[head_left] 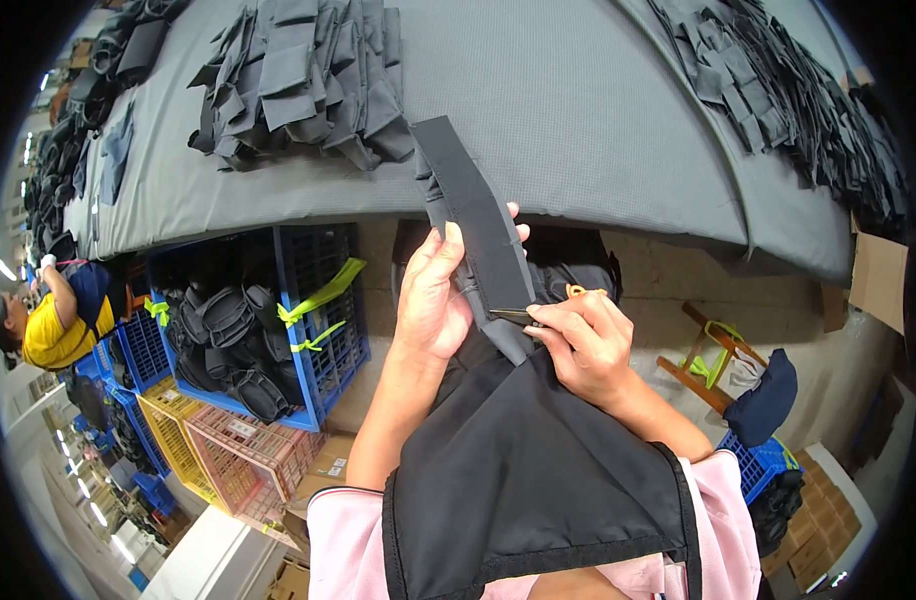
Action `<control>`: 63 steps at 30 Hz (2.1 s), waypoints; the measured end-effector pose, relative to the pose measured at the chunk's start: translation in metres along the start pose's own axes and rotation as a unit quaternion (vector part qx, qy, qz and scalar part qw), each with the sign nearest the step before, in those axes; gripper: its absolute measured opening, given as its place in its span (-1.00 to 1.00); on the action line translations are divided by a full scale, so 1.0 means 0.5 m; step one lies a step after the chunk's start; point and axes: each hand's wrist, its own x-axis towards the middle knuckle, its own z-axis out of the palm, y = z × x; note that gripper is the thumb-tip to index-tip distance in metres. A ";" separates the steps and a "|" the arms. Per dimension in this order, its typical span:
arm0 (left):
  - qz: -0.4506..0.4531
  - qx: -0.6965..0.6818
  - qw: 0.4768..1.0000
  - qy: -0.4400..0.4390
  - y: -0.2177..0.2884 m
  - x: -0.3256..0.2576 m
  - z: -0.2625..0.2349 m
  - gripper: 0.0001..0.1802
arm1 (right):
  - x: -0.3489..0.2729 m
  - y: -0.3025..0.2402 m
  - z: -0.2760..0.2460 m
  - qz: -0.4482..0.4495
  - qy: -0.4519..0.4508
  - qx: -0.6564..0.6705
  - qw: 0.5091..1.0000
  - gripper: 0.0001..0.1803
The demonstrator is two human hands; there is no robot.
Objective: The recorder uses small handheld snips to trim excess threads and material from small black fabric components at a workbench.
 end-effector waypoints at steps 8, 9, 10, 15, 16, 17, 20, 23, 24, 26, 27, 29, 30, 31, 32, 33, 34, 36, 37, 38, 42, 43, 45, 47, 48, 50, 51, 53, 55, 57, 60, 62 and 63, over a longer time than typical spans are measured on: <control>0.001 0.022 1.000 -0.011 0.001 0.002 0.002 -0.54 | 0.011 -0.008 -0.008 0.018 0.001 0.032 0.999 -0.67; 0.001 0.023 1.000 -0.012 0.001 0.001 0.004 -0.54 | 0.011 -0.008 -0.009 0.017 0.002 0.031 0.999 -0.67; 0.001 0.020 1.000 -0.011 0.001 0.000 0.007 -0.53 | 0.011 -0.007 -0.009 0.026 -0.014 0.024 0.999 -0.68; -0.003 0.014 1.000 -0.016 0.006 -0.005 0.016 -0.52 | 0.013 -0.008 -0.016 0.003 0.014 0.022 1.000 -0.69; -0.003 0.016 1.000 -0.024 0.007 -0.005 0.015 -0.51 | 0.014 -0.002 -0.017 0.020 -0.013 0.019 1.000 -0.69; -0.004 0.019 0.999 -0.031 0.007 -0.005 0.015 -0.51 | 0.015 0.002 -0.019 0.036 -0.040 0.017 0.998 -0.70; -0.006 0.037 0.999 -0.035 0.009 -0.007 0.012 -0.50 | 0.018 -0.001 -0.033 0.062 0.001 0.047 0.997 -0.72; 0.007 0.032 0.999 -0.041 0.007 -0.008 0.003 -0.69 | 0.030 0.012 -0.044 0.076 0.053 0.038 0.995 -0.69; 0.006 0.033 0.999 -0.042 0.006 -0.007 0.004 -0.69 | 0.035 0.019 -0.046 0.096 0.035 0.033 0.994 -0.67; 0.008 0.048 0.998 -0.037 0.006 -0.008 0.006 -0.69 | 0.037 0.028 -0.044 0.092 0.047 0.038 0.994 -0.66; 0.007 0.049 0.998 -0.037 0.006 -0.009 0.010 -0.69 | 0.038 0.032 -0.043 0.080 0.057 0.030 0.995 -0.65; -0.001 0.080 0.996 -0.024 0.008 -0.010 0.018 -0.69 | 0.043 0.036 -0.046 0.072 0.051 0.023 0.996 -0.65; -0.001 0.081 0.996 -0.023 0.008 -0.012 0.018 -0.69 | 0.045 0.036 -0.047 0.062 0.044 0.017 0.997 -0.65; -0.003 0.079 0.997 -0.022 0.008 -0.013 0.017 -0.69 | 0.044 0.037 -0.046 0.063 0.044 0.018 0.997 -0.65; -0.005 0.078 0.997 -0.021 0.008 -0.014 0.016 -0.69 | 0.042 0.037 -0.045 0.073 0.032 0.029 0.996 -0.65; -0.005 0.078 0.997 -0.021 0.007 -0.013 0.015 -0.69 | 0.042 0.038 -0.044 0.083 0.021 0.039 0.996 -0.65; -0.008 0.074 0.997 -0.026 0.006 -0.012 0.012 -0.68 | 0.041 0.037 -0.045 0.084 0.022 0.039 0.995 -0.65; -0.012 0.070 0.997 -0.031 0.007 -0.012 0.016 -0.67 | 0.039 0.036 -0.047 0.086 0.051 0.039 0.994 -0.66; -0.021 0.081 0.996 -0.014 0.010 -0.012 0.023 -0.66 | 0.039 0.037 -0.049 0.087 0.052 0.038 0.994 -0.66; -0.030 0.092 0.995 0.002 0.011 -0.013 0.027 -0.65 | 0.041 0.040 -0.052 0.075 0.030 0.021 0.997 -0.66; -0.022 0.112 0.993 0.005 0.009 -0.013 0.027 -0.64 | 0.045 0.043 -0.063 0.053 -0.014 -0.018 0.998 -0.65; -0.023 0.120 0.992 0.005 0.009 -0.013 0.027 -0.64 | 0.045 0.043 -0.063 0.053 -0.014 -0.017 0.998 -0.65; -0.025 0.129 0.991 0.005 0.008 -0.013 0.027 -0.64 | 0.045 0.043 -0.064 0.061 -0.022 -0.004 0.998 -0.65; -0.025 0.133 0.991 -0.001 0.007 -0.012 0.029 -0.62 | 0.046 0.045 -0.063 0.059 -0.024 0.000 0.998 -0.66; -0.025 0.133 0.991 -0.001 0.008 -0.012 0.030 -0.62 | 0.046 0.046 -0.062 0.056 -0.026 0.003 0.998 -0.67; -0.039 0.140 0.989 0.007 0.012 -0.013 0.030 -0.62 | 0.046 0.046 -0.062 0.046 -0.026 -0.004 0.999 -0.68; -0.040 0.140 0.989 0.007 0.013 -0.014 0.030 -0.62 | 0.046 0.046 -0.062 0.036 -0.026 -0.011 0.999 -0.68; -0.043 0.160 0.986 0.000 0.014 -0.014 0.029 -0.62 | 0.043 0.051 -0.059 0.029 -0.021 -0.013 0.999 -0.69; -0.046 0.165 0.985 0.005 0.012 -0.012 0.027 -0.62 | 0.039 0.056 -0.056 0.023 -0.018 -0.013 0.999 -0.70; -0.048 0.171 0.984 0.009 0.009 -0.012 0.026 -0.62 | 0.034 0.059 -0.055 0.078 -0.026 0.050 0.995 -0.70; -0.067 0.172 0.983 0.015 0.007 -0.015 0.024 -0.60 | 0.028 0.058 -0.054 0.084 -0.024 0.029 0.996 -0.74; -0.075 0.178 0.981 0.015 0.007 -0.016 0.024 -0.59 | 0.022 0.053 -0.058 0.087 -0.005 0.038 0.995 -0.73; -0.074 0.178 0.981 0.015 0.009 -0.015 0.024 -0.59 | 0.021 0.050 -0.060 0.091 0.014 0.046 0.995 -0.73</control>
